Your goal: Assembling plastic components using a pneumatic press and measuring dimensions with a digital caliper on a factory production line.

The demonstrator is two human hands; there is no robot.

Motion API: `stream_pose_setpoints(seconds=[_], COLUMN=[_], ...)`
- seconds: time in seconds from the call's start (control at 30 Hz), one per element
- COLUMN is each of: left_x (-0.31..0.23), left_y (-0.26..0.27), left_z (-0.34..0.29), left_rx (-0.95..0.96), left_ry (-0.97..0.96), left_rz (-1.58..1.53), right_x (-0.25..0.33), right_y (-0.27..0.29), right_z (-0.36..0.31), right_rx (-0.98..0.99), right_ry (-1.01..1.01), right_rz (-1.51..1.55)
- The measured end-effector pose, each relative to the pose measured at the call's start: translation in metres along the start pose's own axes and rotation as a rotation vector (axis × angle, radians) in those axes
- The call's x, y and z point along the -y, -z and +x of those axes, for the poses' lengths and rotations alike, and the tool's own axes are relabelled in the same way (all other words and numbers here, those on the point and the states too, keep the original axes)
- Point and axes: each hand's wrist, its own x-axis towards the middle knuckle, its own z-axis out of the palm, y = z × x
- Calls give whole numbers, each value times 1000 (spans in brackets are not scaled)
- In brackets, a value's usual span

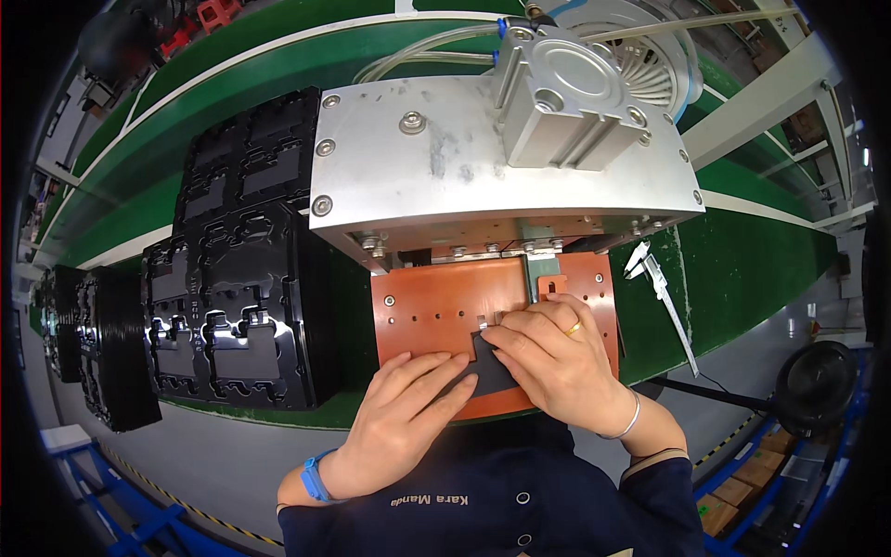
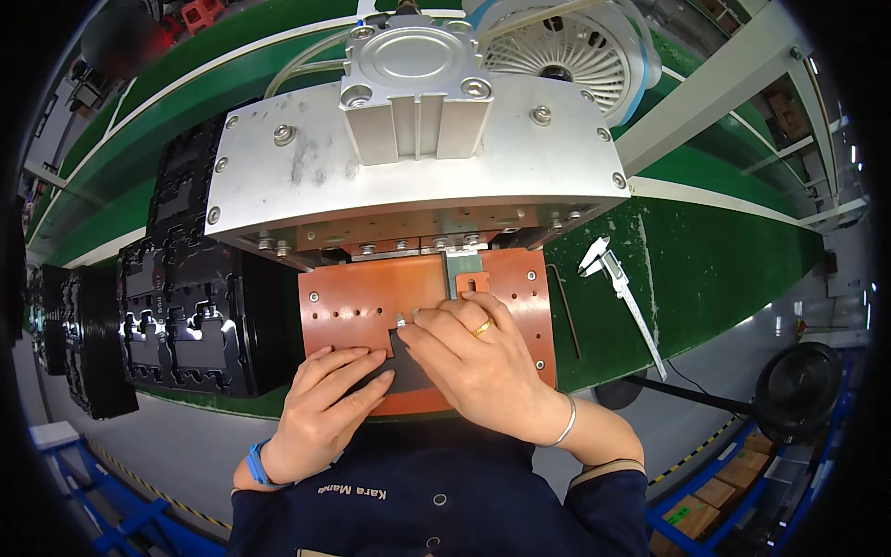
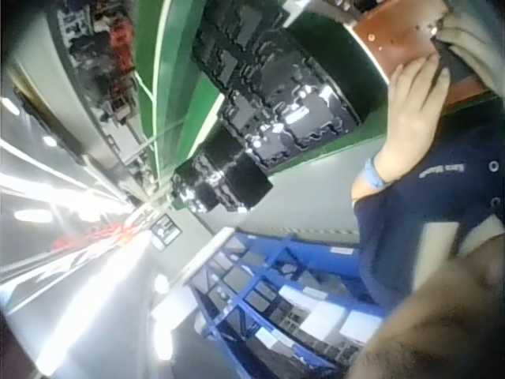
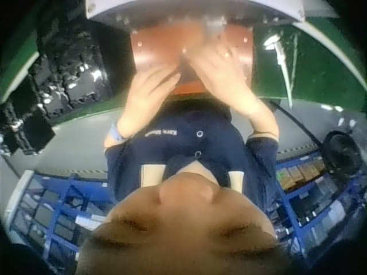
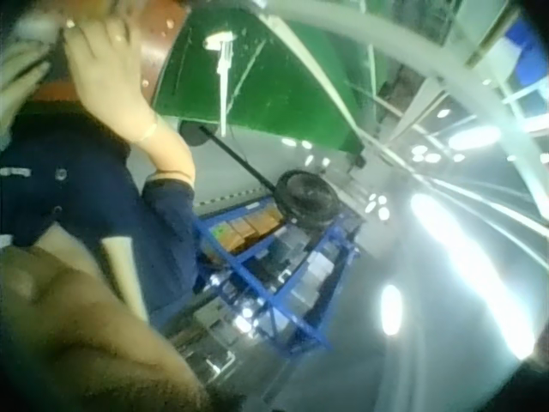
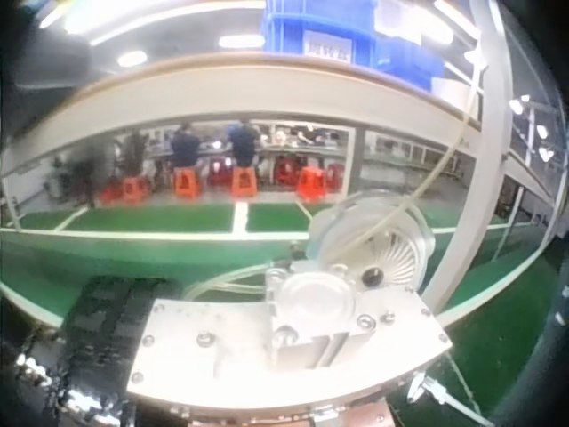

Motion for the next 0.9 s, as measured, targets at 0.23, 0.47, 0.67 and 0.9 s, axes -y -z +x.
stream_pose_setpoints(seconds=[0.23, 0.47, 0.67, 0.9], left_x=[1, 1, 1, 0], left_y=[3, 4, 6, 5], left_z=[3, 3, 4, 3], left_rx=[15, 30, 41, 41], left_ry=[-7, -3, -14, 6], left_rz=[-78, -74, -80, -64], right_x=[6, 1, -1, -4], right_y=[2, 3, -2, 8], right_z=[7, 2, 2, 2], right_rx=[67, 26, 76, -94], right_ry=[-98, -59, -86, -145], right_rz=[-10, 63, 43, 96])
